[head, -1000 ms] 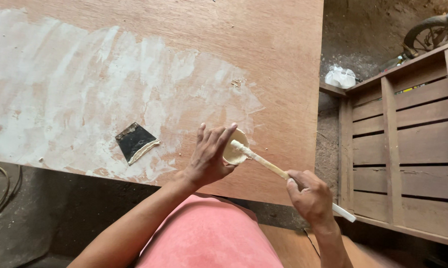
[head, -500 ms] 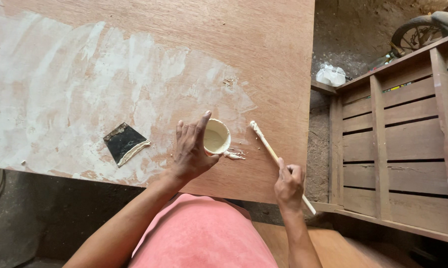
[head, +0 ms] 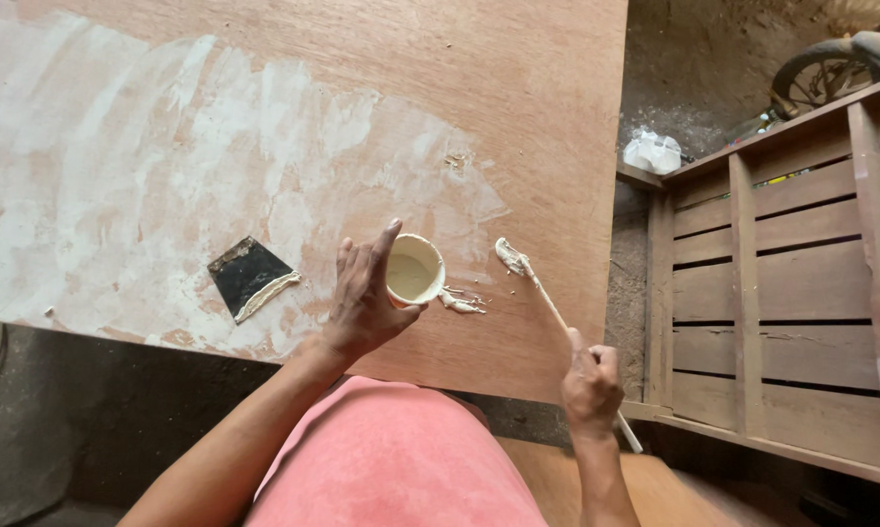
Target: The person applies wood putty to a plywood board using a metal scraper and a small stick. They spread the white substance across the surface by hand and tool, occasionally using a piece of sandpaper to smooth the area before applying more putty from a cup.
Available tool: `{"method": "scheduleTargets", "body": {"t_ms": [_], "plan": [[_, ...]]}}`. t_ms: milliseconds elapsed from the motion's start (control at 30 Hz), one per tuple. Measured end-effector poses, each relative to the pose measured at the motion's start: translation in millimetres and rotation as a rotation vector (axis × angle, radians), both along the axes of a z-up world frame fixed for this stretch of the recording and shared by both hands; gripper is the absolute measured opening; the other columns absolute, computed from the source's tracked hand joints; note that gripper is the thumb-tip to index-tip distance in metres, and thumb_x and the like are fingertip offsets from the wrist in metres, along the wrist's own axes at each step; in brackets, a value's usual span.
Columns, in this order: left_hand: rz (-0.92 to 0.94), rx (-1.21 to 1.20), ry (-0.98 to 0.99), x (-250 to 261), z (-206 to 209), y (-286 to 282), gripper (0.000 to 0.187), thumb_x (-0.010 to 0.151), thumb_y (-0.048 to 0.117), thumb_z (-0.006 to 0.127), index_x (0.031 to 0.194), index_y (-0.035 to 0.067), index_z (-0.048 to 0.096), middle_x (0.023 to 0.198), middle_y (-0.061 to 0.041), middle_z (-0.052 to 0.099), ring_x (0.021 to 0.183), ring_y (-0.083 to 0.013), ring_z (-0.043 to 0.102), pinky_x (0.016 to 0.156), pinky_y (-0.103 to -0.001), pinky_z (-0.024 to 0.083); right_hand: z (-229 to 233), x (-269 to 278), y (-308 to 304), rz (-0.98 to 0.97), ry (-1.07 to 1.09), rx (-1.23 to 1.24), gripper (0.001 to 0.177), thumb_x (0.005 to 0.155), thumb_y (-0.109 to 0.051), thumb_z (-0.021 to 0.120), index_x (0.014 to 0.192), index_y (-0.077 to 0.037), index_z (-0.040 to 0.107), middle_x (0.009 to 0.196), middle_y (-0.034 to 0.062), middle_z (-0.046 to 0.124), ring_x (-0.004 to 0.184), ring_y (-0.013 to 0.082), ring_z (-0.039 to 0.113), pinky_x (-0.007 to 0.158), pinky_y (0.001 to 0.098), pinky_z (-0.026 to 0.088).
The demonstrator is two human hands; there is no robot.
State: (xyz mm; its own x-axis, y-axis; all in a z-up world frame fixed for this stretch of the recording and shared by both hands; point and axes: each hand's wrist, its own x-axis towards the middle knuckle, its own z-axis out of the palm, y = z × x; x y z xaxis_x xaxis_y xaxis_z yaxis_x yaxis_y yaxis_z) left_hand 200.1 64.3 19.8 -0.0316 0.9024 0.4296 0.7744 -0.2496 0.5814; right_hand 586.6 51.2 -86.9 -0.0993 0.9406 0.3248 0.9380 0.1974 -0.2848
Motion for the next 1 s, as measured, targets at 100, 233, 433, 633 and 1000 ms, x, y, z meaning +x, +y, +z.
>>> {"method": "scheduleTargets", "body": {"t_ms": [100, 233, 433, 633, 1000], "plan": [[-0.016, -0.005, -0.024, -1, 2, -1, 0.124, 0.059, 0.027, 0.096, 0.158, 0.009, 0.023, 0.127, -0.017, 0.057, 0.117, -0.036, 0.055, 0.112, -0.066, 0.029, -6, -2, -7, 0.029, -0.047, 0.018, 0.034, 0.101, -0.003, 0.061, 0.13, -0.015, 0.075, 0.09, 0.0084, 0.06, 0.068, 0.0153, 0.058, 0.048, 0.0222, 0.054], [-0.006, 0.058, -0.052, -10, 6, -4, 0.123, 0.06, 0.023, 0.096, 0.158, 0.008, 0.023, 0.127, -0.018, 0.057, 0.117, -0.0375, 0.055, 0.11, -0.06, 0.035, 22, 9, -23, -0.137, -0.021, -0.12, 0.026, 0.101, -0.008, 0.063, 0.123, -0.015, 0.075, 0.093, 0.0099, 0.061, 0.065, 0.0197, 0.06, 0.044, 0.0293, 0.05], [0.105, 0.098, -0.132, -48, 7, -9, 0.121, 0.063, 0.021, 0.096, 0.159, 0.009, 0.023, 0.131, -0.02, 0.057, 0.115, -0.0377, 0.056, 0.1, -0.048, 0.048, 76, -20, -4, -0.052, 0.185, 0.078, 0.032, 0.097, -0.005, 0.068, 0.128, -0.01, 0.073, 0.101, 0.0139, 0.069, 0.085, 0.0267, 0.068, 0.072, 0.0393, 0.058], [0.34, 0.079, -0.245, -129, 8, 1, 0.121, 0.065, 0.02, 0.097, 0.16, 0.008, 0.023, 0.133, -0.021, 0.053, 0.118, -0.0382, 0.054, 0.099, -0.049, 0.049, 108, -134, 45, 0.189, 0.256, 0.139, 0.027, 0.098, -0.002, 0.069, 0.124, -0.009, 0.074, 0.091, 0.015, 0.069, 0.075, 0.0291, 0.066, 0.064, 0.0395, 0.053], [0.548, 0.232, -0.236, -324, -3, 17, 0.123, 0.062, 0.017, 0.097, 0.16, 0.007, 0.022, 0.131, -0.019, 0.06, 0.121, -0.0392, 0.05, 0.105, -0.051, 0.045, 128, -451, 186, 0.815, 0.361, 0.075, 0.039, 0.088, 0.006, 0.072, 0.122, -0.012, 0.074, 0.102, 0.0122, 0.065, 0.095, 0.0294, 0.063, 0.081, 0.0378, 0.054]]}}
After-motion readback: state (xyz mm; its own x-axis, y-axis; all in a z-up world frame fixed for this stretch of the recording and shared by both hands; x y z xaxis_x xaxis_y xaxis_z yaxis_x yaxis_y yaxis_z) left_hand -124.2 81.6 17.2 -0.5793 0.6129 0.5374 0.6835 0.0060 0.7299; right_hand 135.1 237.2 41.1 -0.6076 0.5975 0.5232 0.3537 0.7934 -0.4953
